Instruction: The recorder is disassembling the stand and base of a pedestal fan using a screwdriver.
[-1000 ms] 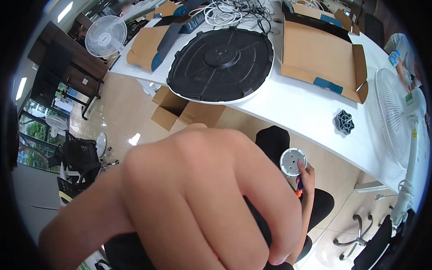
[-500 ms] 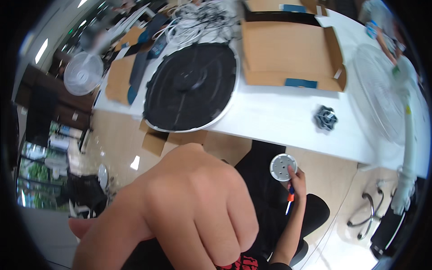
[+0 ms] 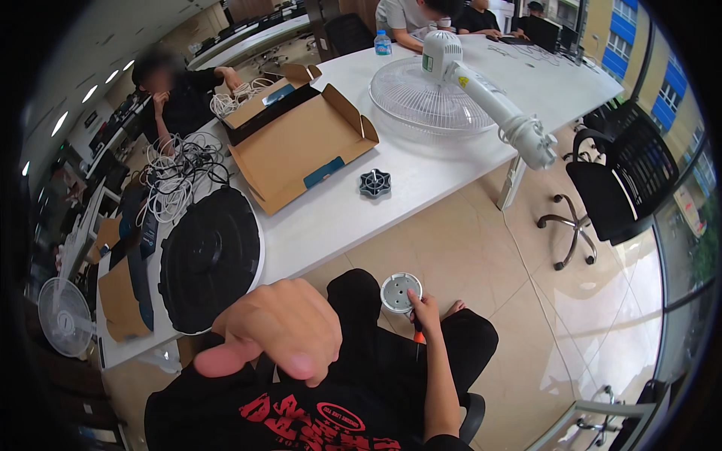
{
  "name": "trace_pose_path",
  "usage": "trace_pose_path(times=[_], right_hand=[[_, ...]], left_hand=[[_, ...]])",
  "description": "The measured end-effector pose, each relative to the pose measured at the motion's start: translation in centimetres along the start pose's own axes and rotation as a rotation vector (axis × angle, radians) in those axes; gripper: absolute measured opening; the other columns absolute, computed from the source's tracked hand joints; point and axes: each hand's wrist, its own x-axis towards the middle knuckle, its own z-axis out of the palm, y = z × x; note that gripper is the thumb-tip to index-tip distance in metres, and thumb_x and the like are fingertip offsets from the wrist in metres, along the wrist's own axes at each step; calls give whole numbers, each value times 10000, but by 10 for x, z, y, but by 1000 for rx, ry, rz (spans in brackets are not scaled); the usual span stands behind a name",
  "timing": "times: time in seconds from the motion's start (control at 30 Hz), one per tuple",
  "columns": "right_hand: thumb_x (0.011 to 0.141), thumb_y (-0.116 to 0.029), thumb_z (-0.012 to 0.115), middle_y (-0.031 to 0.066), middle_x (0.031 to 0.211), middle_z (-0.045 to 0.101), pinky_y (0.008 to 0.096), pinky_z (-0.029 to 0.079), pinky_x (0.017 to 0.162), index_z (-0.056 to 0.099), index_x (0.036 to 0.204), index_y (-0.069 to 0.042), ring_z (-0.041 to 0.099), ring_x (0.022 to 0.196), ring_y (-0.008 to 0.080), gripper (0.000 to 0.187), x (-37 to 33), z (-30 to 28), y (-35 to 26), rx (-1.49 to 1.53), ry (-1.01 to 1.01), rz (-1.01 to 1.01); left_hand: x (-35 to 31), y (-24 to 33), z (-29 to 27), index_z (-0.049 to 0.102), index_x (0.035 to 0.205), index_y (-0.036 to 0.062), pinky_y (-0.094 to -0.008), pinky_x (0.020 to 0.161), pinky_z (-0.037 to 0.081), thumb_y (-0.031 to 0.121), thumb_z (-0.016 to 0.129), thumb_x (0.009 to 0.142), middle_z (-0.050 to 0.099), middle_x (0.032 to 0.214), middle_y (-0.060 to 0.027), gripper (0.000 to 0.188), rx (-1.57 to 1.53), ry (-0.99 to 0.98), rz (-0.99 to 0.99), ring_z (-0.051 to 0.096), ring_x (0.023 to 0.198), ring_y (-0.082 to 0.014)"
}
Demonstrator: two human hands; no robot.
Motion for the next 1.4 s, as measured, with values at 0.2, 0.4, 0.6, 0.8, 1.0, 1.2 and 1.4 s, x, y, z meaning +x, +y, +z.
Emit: trace_pose_path(times=[0.2,0.4,0.6,0.8,1.0,1.2,1.4], right_hand=[[1013,-406,649,0,626,583,227,399,434,650,866,-33,532,459,77,401,-60,48,42,87,262,-118],[1023,-393,637,15,671,596,233,402,428,639,905,-45,541,474,93,368,-96,70,81,157,417,-260],[996,-425,669,24,734,581,238,386,447,623,987,-38,491,525,94,390,-105,70,136,308,455,-184],[966,-483,695,15,683,509,265,366,485,601,948,-15,441,544,113,477,-141,90,143,332,498,-281],[969,-469,696,6,657,463,247,370,455,593,939,-9,426,520,113,472,-160,87,159,321,568,-220],[1016,-537,559,50,760,598,254,356,471,619,1168,17,458,519,126,578,-171,73,177,358,450,-197],[1082,-525,367,65,916,639,263,460,565,518,1391,2,533,636,122,630,-189,64,193,628,519,-106]], left_hand=[[-76,71,15,630,1372,60,-328,587,516,563,647,923,657,725,-27,674,186,-3,-139,658,625,-200],[-188,178,28,710,1247,160,-341,572,509,327,780,880,646,705,-3,409,896,-33,-450,639,603,-208],[-339,289,52,733,1101,106,-332,608,527,245,760,909,688,748,-58,238,1358,417,-779,672,647,-221],[-531,435,43,729,944,7,-288,590,480,287,688,988,692,744,-27,287,1601,1419,-765,597,654,-99],[-727,611,37,681,936,52,-439,760,514,288,690,941,682,841,-130,236,2385,1531,-1009,664,850,-325],[-845,713,53,575,1291,137,-582,938,467,387,777,844,595,1241,-130,550,2509,1455,-1845,540,1223,-346],[-953,784,30,524,1470,69,-590,1120,377,730,610,861,555,1447,-223,903,2393,1282,-2188,391,1427,-460]])
